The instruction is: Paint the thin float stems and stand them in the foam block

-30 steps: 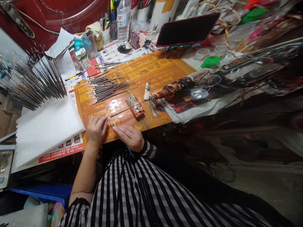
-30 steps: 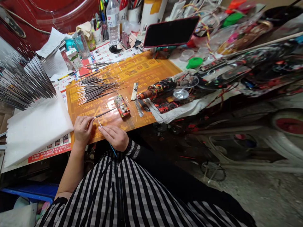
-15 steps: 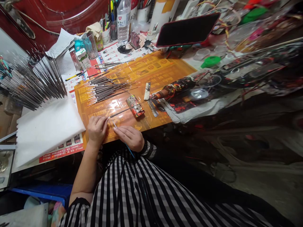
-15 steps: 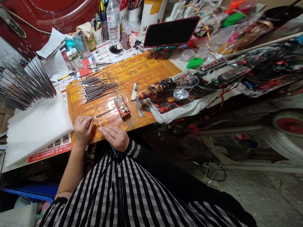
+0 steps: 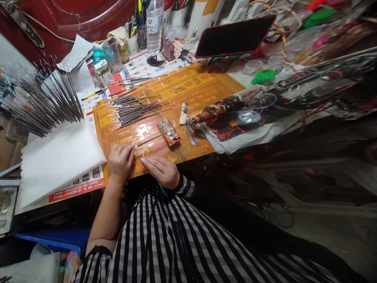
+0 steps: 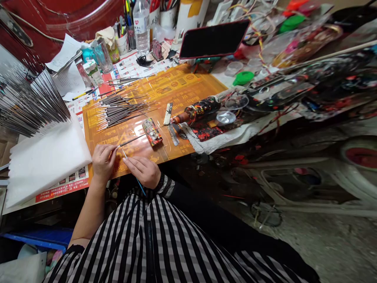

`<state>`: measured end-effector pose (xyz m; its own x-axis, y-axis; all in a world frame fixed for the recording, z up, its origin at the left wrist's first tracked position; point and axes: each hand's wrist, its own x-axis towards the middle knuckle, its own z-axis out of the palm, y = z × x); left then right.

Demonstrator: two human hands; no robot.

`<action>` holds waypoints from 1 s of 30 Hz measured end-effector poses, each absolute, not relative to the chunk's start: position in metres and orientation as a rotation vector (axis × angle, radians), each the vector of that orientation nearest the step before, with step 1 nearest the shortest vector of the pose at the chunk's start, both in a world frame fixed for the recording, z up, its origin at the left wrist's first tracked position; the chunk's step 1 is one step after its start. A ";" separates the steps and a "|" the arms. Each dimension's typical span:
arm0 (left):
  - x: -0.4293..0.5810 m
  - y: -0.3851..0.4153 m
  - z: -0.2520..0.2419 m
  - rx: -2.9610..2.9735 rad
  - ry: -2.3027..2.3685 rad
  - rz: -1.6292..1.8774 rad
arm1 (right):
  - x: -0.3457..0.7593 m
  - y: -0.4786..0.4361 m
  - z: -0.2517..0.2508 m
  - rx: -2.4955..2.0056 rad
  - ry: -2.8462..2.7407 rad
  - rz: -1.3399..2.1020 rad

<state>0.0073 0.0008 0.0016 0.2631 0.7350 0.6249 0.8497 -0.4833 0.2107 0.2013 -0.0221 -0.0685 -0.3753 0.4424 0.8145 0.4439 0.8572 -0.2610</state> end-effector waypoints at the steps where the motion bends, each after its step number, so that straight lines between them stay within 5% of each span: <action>1: 0.007 0.001 0.001 -2.362 -1.506 -1.018 | 0.201 -0.022 -0.069 -0.652 -2.016 0.007; 24: -0.038 -0.002 0.035 -2.307 -1.599 -0.816 | 0.214 -0.025 -0.072 -0.488 -2.013 0.056; 30: -0.127 0.031 0.058 -2.079 -2.097 -0.987 | 0.212 -0.024 -0.073 -0.470 -1.980 0.034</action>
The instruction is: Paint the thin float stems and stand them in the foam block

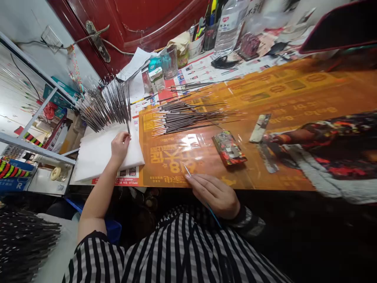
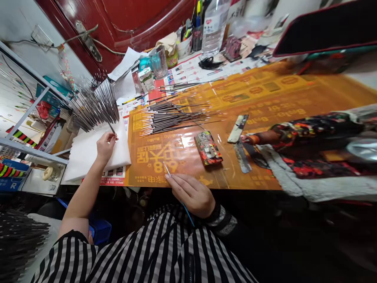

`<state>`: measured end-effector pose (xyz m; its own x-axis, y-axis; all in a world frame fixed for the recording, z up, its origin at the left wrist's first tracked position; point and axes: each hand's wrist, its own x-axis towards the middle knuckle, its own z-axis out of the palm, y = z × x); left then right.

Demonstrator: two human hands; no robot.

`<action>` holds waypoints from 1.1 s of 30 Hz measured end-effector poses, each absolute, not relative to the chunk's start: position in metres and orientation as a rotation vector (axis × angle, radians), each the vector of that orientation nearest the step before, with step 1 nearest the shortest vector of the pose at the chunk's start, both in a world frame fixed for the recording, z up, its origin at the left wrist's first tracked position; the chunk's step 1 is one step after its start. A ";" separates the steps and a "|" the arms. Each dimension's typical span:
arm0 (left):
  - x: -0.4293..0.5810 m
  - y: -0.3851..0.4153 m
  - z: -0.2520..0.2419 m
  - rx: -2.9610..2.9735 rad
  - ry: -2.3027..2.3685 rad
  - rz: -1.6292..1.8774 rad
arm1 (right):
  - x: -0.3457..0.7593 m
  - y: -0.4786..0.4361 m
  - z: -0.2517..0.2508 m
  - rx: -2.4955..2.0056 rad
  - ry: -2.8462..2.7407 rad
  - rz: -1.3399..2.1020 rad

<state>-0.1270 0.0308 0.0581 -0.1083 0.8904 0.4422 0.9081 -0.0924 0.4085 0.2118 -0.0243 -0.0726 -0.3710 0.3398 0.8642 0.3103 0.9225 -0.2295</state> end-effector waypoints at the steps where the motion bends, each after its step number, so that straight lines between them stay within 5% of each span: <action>1: -0.140 0.040 0.059 -2.001 -2.225 -1.033 | 0.212 -0.024 -0.072 -0.468 -1.981 0.032; 9: -0.199 0.088 0.062 -1.561 -2.464 -1.080 | 0.212 -0.024 -0.068 -0.445 -2.002 -0.004; 33: -0.175 0.082 0.081 -1.610 -2.476 -0.477 | 0.211 -0.024 -0.053 -0.492 -1.940 0.098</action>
